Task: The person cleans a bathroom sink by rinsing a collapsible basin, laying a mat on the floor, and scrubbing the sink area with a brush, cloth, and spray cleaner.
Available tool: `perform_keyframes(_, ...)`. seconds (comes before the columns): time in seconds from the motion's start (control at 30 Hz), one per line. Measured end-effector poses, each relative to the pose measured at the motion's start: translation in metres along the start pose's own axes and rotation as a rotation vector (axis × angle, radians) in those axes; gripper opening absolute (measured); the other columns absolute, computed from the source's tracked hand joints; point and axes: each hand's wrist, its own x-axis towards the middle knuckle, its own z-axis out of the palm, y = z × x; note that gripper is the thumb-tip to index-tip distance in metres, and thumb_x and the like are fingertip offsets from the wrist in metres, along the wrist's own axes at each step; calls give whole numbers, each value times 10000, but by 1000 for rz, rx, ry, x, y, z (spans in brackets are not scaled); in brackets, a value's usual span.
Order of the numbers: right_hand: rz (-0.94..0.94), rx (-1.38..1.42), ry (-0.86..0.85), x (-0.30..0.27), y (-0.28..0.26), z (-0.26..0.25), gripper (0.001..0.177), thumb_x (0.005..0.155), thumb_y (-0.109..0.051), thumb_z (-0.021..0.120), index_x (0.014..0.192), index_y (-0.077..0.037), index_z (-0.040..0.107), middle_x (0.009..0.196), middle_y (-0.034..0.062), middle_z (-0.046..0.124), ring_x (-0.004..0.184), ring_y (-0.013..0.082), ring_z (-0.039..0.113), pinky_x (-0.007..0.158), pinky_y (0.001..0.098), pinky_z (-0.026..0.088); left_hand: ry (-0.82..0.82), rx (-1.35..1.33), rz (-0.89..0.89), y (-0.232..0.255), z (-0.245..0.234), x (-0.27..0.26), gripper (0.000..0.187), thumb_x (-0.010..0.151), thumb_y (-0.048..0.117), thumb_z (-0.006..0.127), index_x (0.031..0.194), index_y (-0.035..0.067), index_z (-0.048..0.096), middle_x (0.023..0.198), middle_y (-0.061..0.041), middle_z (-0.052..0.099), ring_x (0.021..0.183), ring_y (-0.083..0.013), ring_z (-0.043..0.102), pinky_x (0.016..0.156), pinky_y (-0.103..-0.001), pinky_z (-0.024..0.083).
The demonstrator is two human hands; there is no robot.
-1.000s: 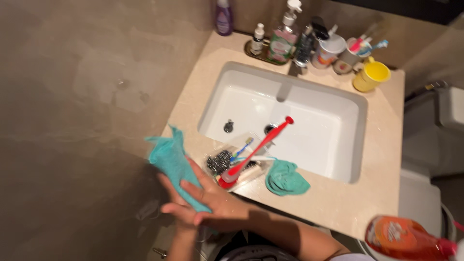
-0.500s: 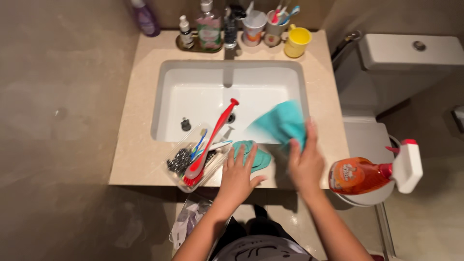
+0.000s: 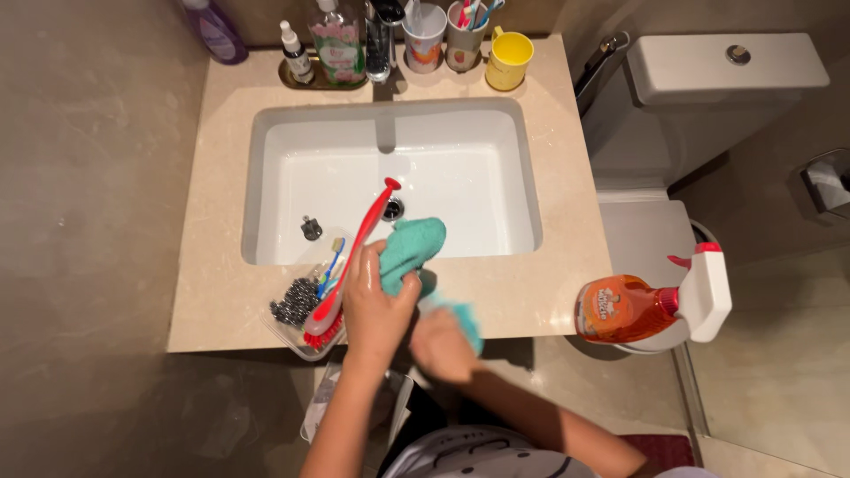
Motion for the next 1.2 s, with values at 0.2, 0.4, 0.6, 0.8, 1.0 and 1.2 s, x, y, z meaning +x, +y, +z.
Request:
perform_keyframes(0.2, -230, 710, 214, -66, 5, -19, 367, 833, -94, 636, 1183, -142, 736, 1096, 104, 717, 1117, 325, 671, 965, 449, 525, -26, 5, 52, -2, -11, 11, 526, 809, 108, 707, 1309, 16, 574, 1170, -198, 633, 1079, -390, 627, 905, -474, 520)
perform_keyframes(0.4, 48, -108, 406, -35, 70, -62, 678, 746, -57, 720, 1403, -150, 579, 1459, 180, 542, 1228, 433, 498, 989, 589, 414, -308, 367, 95, -38, 24, -26, 622, 733, 116, 752, 1339, 142, 614, 1185, -158, 601, 1057, -375, 579, 852, -470, 507)
perform_keyframes(0.6, -118, 278, 380, -139, 78, -36, 676, 709, -18, 737, 1353, -178, 610, 1446, 89, 605, 1153, 370, 609, 929, 484, 483, -502, 842, 58, -71, 78, -61, 751, 816, 240, 787, 1502, 114, 508, 1421, -204, 478, 1313, -395, 434, 1036, -507, 369)
perform_keyframes(0.8, 459, 678, 569, -269, 157, 39, 500, 768, 60, 510, 1120, -91, 831, 857, 111, 712, 782, 228, 662, 700, 345, 580, -766, 3, 166, 28, 128, -55, 1270, 676, 571, 895, 1646, 37, 271, 1650, -389, 78, 1534, -514, 5, 1185, -660, 42)
perform_keyframes(1.0, 865, 935, 1076, -335, 261, 7, 381, 1005, -7, 417, 1279, 43, 677, 1111, 134, 723, 977, 234, 678, 892, 378, 545, -750, -253, 314, 138, 210, -62, 1168, 647, 457, 845, 1532, -66, 289, 1484, -282, 418, 1437, -389, 319, 1214, -581, 63)
perform_keyframes(1.2, 177, 878, 742, -194, 305, -52, 409, 1052, -206, 502, 1410, -26, 587, 1492, 183, 549, 1398, 302, 535, 1166, 456, 446, -602, -344, 26, 105, 248, -76, 259, 909, 257, 654, 1064, 50, 653, 1001, -117, 713, 905, -227, 681, 822, -373, 604)
